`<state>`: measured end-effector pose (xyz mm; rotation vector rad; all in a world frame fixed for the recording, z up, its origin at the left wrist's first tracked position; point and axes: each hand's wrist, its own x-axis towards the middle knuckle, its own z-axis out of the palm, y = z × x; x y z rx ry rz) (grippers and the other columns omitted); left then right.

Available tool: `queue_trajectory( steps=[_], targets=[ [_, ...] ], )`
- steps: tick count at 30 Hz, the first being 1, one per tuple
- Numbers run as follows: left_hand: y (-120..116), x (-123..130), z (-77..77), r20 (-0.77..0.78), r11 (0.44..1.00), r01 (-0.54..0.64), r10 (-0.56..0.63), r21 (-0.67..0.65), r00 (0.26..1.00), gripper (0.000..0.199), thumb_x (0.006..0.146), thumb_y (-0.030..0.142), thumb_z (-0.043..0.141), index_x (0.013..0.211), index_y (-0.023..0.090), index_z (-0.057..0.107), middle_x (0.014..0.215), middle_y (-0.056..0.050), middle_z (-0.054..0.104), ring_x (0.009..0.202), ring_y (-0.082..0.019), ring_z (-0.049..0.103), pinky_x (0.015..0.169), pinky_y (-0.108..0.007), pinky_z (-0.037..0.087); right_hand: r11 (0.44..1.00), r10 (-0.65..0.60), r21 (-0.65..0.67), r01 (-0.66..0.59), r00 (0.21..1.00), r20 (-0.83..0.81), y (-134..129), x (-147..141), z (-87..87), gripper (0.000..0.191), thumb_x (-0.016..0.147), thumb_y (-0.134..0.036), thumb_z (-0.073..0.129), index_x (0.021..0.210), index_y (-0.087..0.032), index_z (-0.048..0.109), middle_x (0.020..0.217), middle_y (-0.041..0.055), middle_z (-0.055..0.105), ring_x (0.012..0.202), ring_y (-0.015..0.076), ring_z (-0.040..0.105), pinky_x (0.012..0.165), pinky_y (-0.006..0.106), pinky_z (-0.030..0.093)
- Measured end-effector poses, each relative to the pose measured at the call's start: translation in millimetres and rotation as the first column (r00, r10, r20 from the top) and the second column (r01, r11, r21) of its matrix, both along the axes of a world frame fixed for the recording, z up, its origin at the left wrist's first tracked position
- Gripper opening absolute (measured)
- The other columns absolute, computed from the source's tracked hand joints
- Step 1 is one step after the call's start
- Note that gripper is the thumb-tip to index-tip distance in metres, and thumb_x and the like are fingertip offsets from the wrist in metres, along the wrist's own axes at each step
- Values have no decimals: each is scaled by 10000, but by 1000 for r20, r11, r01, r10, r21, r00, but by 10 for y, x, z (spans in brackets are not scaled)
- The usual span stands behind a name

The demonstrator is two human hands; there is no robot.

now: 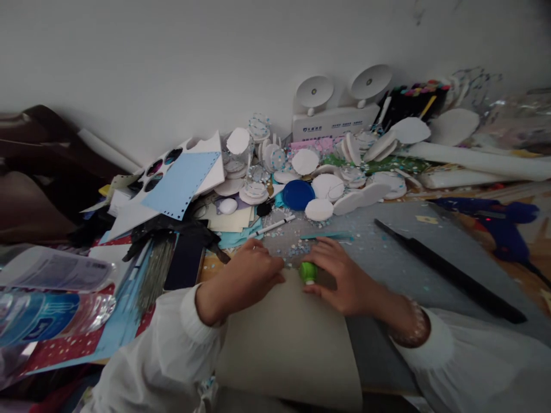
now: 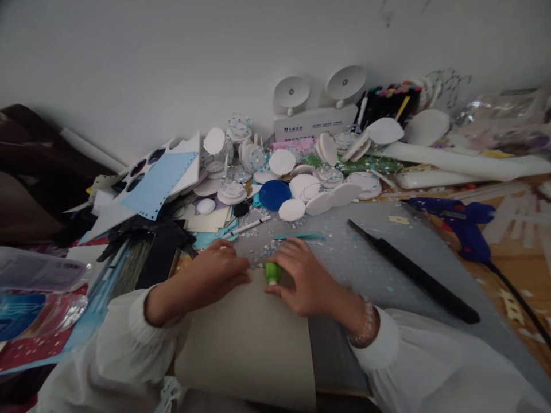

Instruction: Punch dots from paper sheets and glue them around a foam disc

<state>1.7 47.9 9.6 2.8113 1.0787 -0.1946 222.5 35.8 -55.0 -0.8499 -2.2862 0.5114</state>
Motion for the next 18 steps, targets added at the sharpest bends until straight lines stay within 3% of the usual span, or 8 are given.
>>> queue_trajectory(
  steps=[7,10,12,18],
  targets=[
    [-5,14,45,26,999,11,-10,-44,1000,120,841,288,654,825,171,631,752,-41,681,806,-223,642,842,-375,414,1000,-2,-10,2,999,35,-6,-15,29,202,778,-242,652,935,-151,563,833,84,624,871,259,576,1008,558,327],
    [-36,97,62,138,998,30,-23,-47,990,423,746,496,714,1003,173,622,917,-58,684,908,-249,617,860,-386,397,1000,1,4,-1,1000,21,-25,-32,28,204,776,-227,638,950,-156,559,838,83,624,872,258,577,1022,560,316],
    [-61,174,51,174,999,41,-38,-15,984,544,722,607,679,1007,148,616,941,-75,675,918,-263,601,846,-390,392,1000,10,17,-10,1000,16,-42,-46,25,206,757,-199,623,945,-160,546,833,82,621,860,257,576,1020,555,325],
    [-79,287,-59,176,996,75,-81,43,981,431,835,557,555,853,131,615,817,-83,659,802,-249,590,778,-390,383,999,-15,41,15,1000,-7,-95,-77,25,195,688,-134,567,861,-192,497,774,58,575,778,236,548,1017,550,348]
  ],
)
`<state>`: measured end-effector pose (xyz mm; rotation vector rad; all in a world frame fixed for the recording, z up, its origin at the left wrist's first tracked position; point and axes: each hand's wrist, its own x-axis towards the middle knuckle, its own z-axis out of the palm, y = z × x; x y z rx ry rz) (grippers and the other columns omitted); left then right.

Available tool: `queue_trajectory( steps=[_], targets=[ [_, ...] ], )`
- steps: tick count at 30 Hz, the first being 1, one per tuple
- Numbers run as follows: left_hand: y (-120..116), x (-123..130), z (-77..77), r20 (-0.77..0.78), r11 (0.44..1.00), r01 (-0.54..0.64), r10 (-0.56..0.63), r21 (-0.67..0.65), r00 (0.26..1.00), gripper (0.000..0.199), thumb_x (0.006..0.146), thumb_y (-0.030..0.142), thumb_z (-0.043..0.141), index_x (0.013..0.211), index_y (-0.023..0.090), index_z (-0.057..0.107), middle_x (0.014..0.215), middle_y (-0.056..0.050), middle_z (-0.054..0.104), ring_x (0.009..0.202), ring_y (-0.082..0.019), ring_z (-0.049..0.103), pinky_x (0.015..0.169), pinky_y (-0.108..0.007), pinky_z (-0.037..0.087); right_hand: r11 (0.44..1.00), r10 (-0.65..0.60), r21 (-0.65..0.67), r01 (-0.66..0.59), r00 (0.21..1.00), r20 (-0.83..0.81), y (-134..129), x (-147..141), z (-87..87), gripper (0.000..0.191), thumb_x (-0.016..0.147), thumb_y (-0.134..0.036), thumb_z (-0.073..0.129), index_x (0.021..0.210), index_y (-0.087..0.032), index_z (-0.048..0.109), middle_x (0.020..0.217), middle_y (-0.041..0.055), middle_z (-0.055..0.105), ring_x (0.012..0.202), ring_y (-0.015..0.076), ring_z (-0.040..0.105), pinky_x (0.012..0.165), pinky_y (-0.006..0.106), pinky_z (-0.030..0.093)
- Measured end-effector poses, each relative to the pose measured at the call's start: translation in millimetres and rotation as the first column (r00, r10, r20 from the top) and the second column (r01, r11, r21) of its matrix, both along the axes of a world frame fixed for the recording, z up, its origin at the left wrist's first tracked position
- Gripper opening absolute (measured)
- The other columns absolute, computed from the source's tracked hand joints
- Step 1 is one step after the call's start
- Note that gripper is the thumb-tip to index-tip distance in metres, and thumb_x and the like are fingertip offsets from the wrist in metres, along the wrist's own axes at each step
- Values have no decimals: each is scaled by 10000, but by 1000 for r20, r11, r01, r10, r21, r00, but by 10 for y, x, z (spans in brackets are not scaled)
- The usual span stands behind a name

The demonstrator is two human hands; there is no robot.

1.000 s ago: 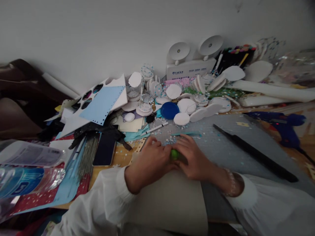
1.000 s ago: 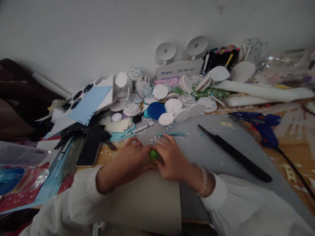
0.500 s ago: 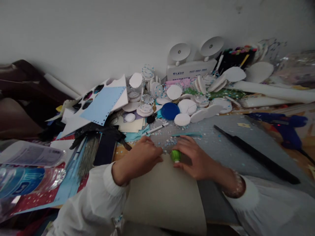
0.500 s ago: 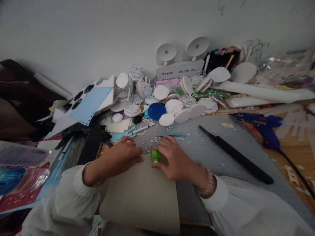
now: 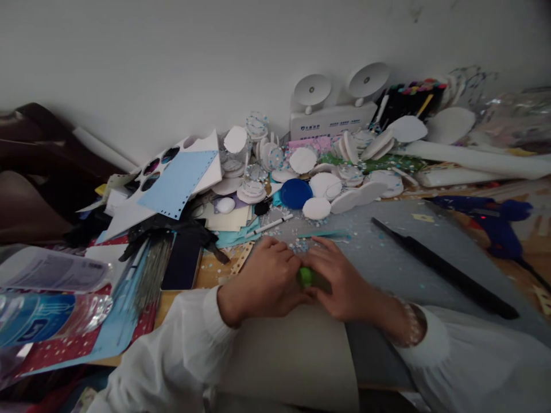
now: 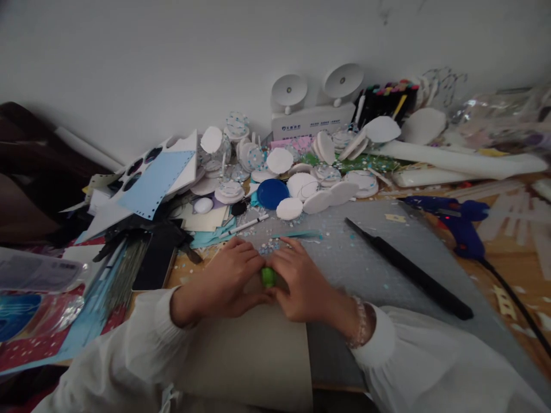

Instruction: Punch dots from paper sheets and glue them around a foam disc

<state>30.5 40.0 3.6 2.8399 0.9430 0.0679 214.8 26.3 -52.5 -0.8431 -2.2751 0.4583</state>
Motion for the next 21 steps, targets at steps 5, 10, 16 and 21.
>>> queue_trajectory(
  steps=[5,10,16,21],
  targets=[
    [6,-9,-26,3,999,-23,23,-41,1000,390,842,525,569,875,139,607,846,-81,671,827,-248,609,786,-385,397,1000,-20,0,20,999,28,13,-22,-21,172,698,-129,546,837,-214,494,751,43,564,775,233,559,1035,551,344],
    [-53,-49,18,-69,975,-170,162,-140,984,434,837,510,613,1054,134,596,933,-95,702,866,-276,661,740,-369,454,999,-1,-33,1,1000,-2,49,-5,-49,232,761,-188,581,991,-179,559,882,91,651,889,264,602,1006,579,342],
    [-162,-180,39,-251,946,-264,214,-186,944,136,856,320,625,892,192,656,780,-65,724,745,-257,695,606,-302,468,932,-113,-360,38,976,-189,69,88,17,296,806,-393,641,1000,-171,623,978,107,668,906,249,608,819,399,487],
    [-350,-224,156,-154,938,-149,105,-312,982,93,879,207,580,815,200,647,765,-20,717,728,-188,687,602,-251,450,640,-345,-748,-176,804,-484,181,136,-15,360,869,-504,548,974,-188,685,962,62,703,968,228,624,892,381,477]
  ],
)
